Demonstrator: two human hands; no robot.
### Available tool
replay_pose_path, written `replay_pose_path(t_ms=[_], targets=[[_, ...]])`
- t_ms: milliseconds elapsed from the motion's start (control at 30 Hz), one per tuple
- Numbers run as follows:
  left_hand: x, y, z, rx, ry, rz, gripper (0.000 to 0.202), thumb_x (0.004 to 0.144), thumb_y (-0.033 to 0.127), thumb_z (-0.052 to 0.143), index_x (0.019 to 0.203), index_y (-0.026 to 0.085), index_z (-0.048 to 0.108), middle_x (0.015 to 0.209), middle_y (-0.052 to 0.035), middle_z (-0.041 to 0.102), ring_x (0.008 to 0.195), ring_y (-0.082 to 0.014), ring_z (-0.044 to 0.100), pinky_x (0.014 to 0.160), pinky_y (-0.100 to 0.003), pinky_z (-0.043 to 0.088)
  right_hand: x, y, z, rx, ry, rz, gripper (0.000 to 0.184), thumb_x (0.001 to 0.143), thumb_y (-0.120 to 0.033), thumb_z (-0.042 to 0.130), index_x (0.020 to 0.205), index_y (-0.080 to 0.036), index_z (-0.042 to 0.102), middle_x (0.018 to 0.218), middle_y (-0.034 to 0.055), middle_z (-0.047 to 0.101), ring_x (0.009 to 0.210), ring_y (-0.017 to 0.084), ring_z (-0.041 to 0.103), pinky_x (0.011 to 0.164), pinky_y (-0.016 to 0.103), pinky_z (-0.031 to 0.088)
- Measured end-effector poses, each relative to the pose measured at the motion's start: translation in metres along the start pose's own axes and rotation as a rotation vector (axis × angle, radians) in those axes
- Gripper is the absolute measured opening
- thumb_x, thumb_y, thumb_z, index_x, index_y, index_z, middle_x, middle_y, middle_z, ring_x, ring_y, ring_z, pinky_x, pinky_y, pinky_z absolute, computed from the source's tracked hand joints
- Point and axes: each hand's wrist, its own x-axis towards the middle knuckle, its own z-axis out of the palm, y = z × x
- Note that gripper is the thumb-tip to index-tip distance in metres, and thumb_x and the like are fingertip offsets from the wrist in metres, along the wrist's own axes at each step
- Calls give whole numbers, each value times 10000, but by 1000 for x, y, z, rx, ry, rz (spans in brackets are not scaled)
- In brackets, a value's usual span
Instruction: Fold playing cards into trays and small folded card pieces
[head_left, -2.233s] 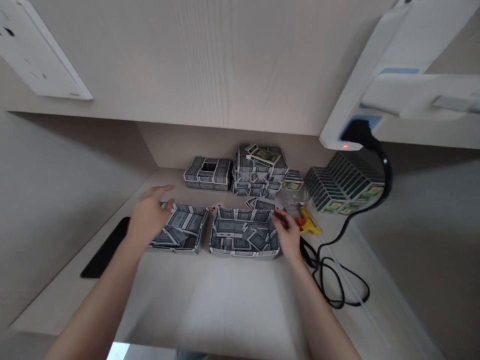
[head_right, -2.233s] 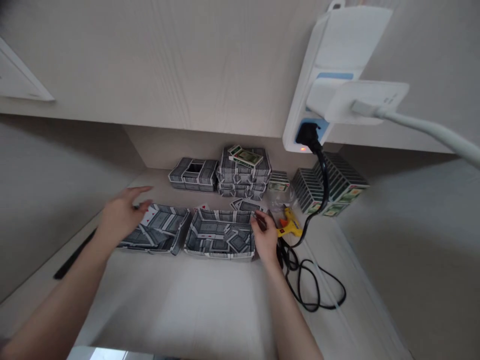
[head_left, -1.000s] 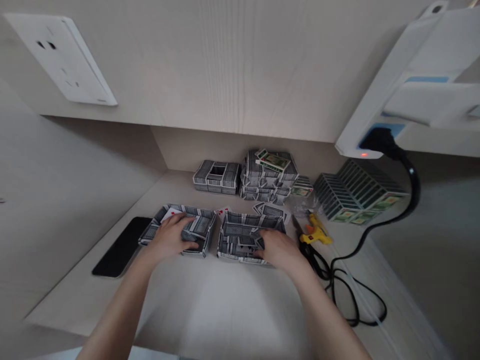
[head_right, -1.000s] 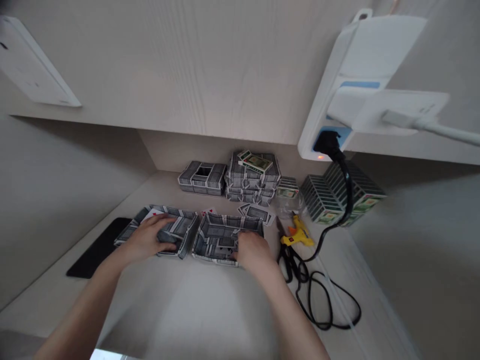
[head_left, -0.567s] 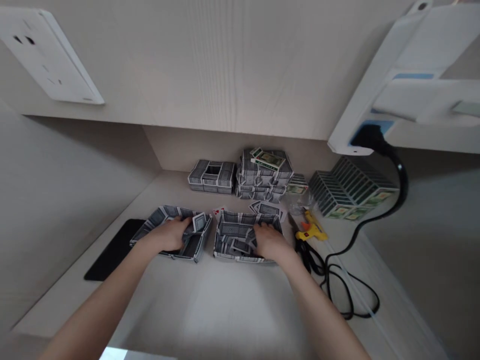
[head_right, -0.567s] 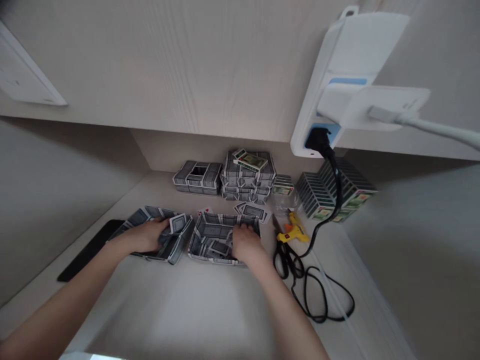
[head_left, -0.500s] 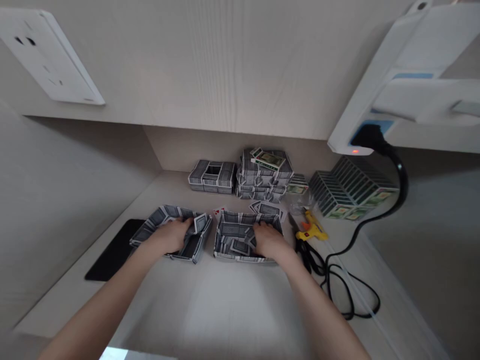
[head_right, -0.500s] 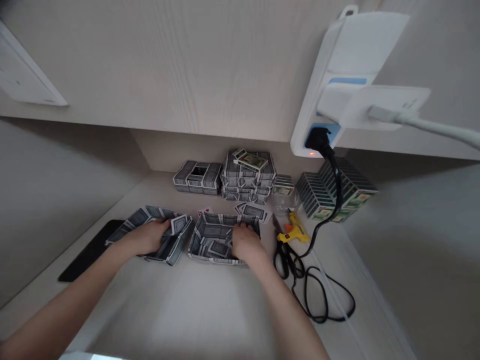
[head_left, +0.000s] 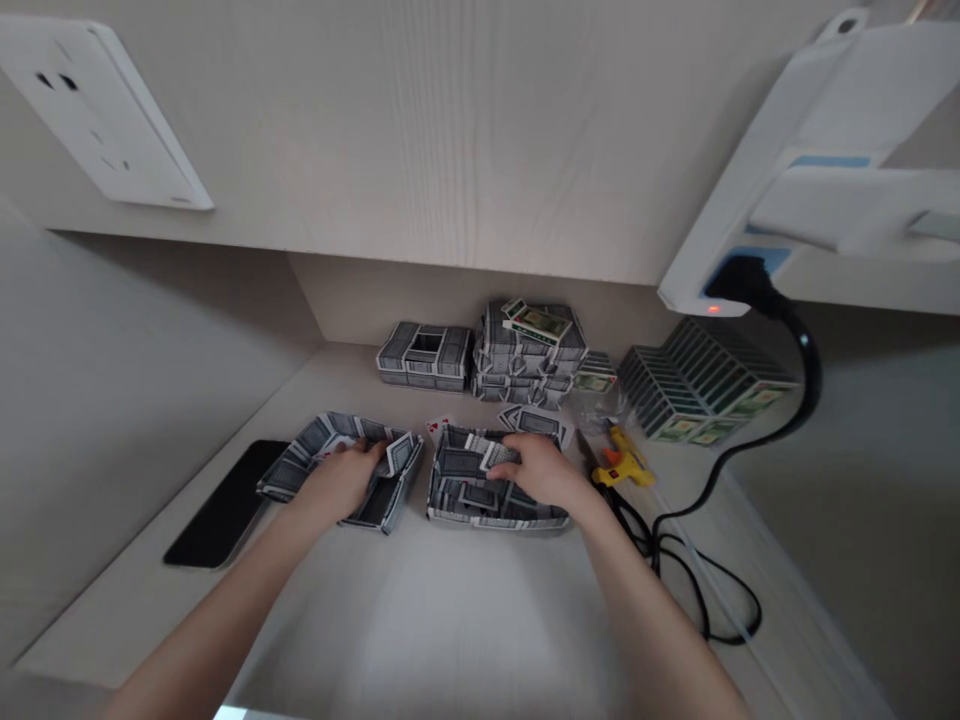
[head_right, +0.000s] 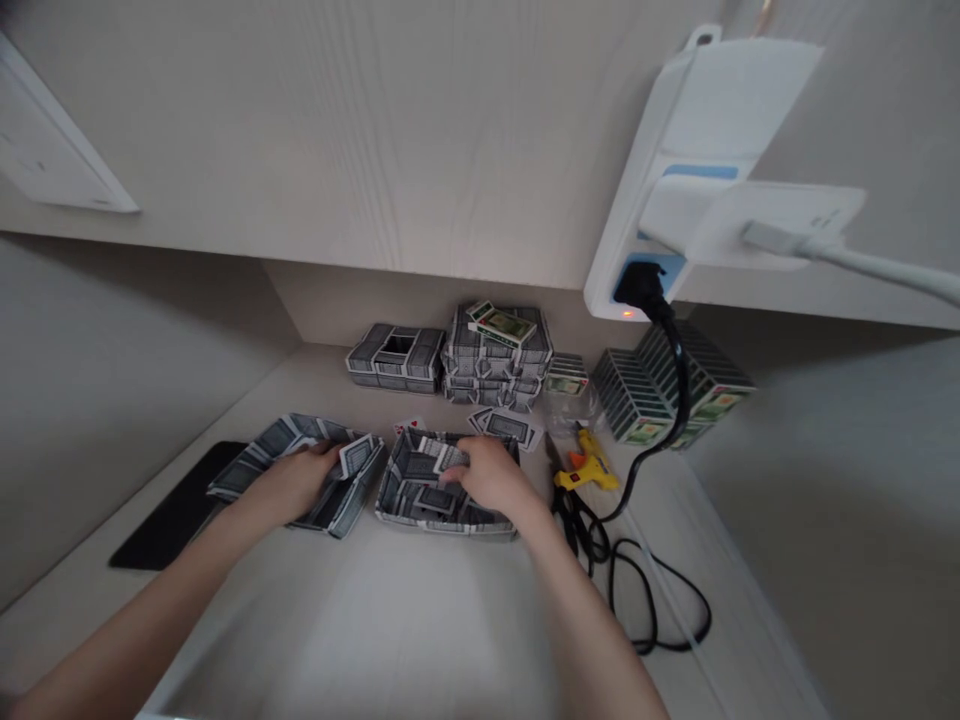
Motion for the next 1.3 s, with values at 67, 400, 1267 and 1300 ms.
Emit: replay_pose_path(t_ms=[67, 400, 1267, 1300], targets=[[1, 0, 3, 6, 13, -8, 569, 722, 24, 337, 1249, 237, 371, 1145, -136, 509, 936, -231, 558, 808, -358, 418, 2, -4, 1, 36, -132, -92, 203, 745, -347, 542, 728, -157, 611, 774, 39, 631, 711, 149, 555, 596, 220, 356], [4, -1, 16, 93, 91, -21, 593, 721, -1, 284, 1261, 232, 360, 1109, -148, 523, 923, -264, 541, 724, -382, 454, 21, -29, 38, -187, -227, -146, 313, 592, -200, 648, 894, -122, 620, 931, 134, 623, 847, 215, 567, 630, 241, 372], [4, 0, 19, 14, 44, -90, 582, 755, 14, 290, 1268, 286, 335, 1223, -125, 443, 1060, -248, 487, 846, -400, 408, 24, -33, 24, -126, -326, -517, 195, 634, -79, 539, 790, -101, 655, 1006, 113, 615, 885, 193, 564, 709, 225, 394], [4, 1, 19, 8, 38, -96, 580, 754, 19, 300, 1268, 285, 333, 1226, -124, 440, 1064, -244, 484, 852, -402, 405, 25, -35, 27, -160, -337, -501, 210, 634, -63, 522, 798, -89, 651, 983, 127, 617, 865, 194, 568, 685, 226, 393]])
